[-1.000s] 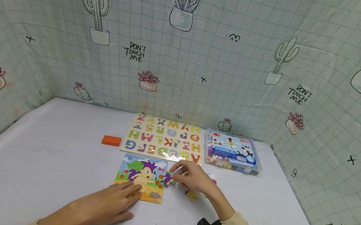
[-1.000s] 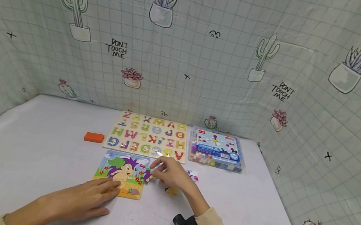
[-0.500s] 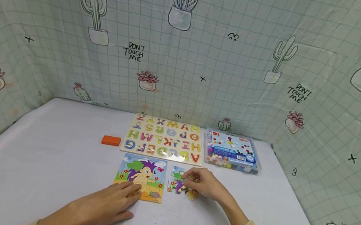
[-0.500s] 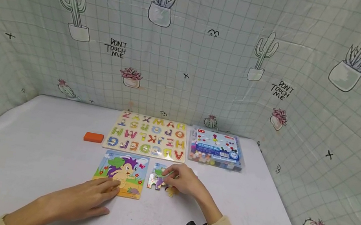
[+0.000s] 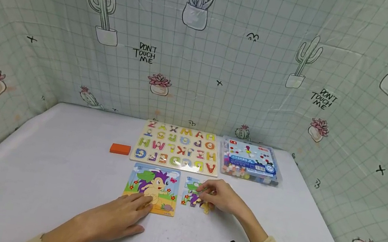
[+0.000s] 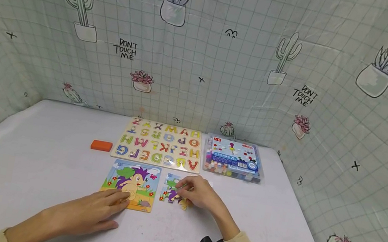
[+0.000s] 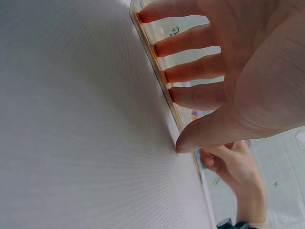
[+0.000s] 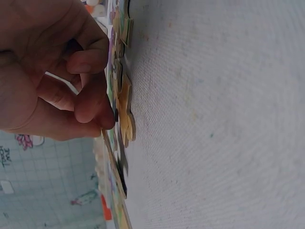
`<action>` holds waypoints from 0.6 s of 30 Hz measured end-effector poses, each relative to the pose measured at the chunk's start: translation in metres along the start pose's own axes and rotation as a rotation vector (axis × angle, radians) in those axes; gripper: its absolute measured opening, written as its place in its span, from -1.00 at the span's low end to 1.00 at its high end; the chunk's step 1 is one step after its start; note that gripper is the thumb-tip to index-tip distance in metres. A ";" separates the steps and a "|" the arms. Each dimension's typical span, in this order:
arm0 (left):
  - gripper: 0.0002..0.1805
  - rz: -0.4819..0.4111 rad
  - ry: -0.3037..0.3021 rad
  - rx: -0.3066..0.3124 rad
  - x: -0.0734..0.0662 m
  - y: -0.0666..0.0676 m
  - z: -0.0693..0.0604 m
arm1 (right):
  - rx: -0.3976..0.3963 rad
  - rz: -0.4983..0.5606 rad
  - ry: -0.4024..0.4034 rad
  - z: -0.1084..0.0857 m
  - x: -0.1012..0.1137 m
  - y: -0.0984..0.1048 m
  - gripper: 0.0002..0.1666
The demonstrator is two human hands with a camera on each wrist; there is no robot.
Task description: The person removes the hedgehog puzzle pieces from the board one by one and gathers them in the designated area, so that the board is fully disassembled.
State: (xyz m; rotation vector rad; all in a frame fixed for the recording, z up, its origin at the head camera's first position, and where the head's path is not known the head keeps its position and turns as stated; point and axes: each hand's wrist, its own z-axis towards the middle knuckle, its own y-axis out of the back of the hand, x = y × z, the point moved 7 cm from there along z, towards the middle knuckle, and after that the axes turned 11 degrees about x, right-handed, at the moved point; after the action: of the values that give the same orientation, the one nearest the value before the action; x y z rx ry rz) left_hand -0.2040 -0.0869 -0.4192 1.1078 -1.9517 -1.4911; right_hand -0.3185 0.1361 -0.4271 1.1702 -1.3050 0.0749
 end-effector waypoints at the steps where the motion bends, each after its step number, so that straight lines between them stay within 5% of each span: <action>1: -0.30 -0.004 0.000 -0.001 0.000 0.000 0.000 | 0.000 -0.004 -0.001 0.000 0.000 0.000 -0.81; 18: -0.30 -0.021 0.006 0.024 0.001 -0.001 0.001 | 0.022 -0.081 0.047 0.014 0.024 -0.016 -0.83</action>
State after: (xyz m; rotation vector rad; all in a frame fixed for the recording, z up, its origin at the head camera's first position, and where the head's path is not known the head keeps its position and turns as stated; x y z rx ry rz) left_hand -0.2054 -0.0870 -0.4206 1.1454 -1.9649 -1.4775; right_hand -0.3096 0.1057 -0.4215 1.2319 -1.2171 0.0580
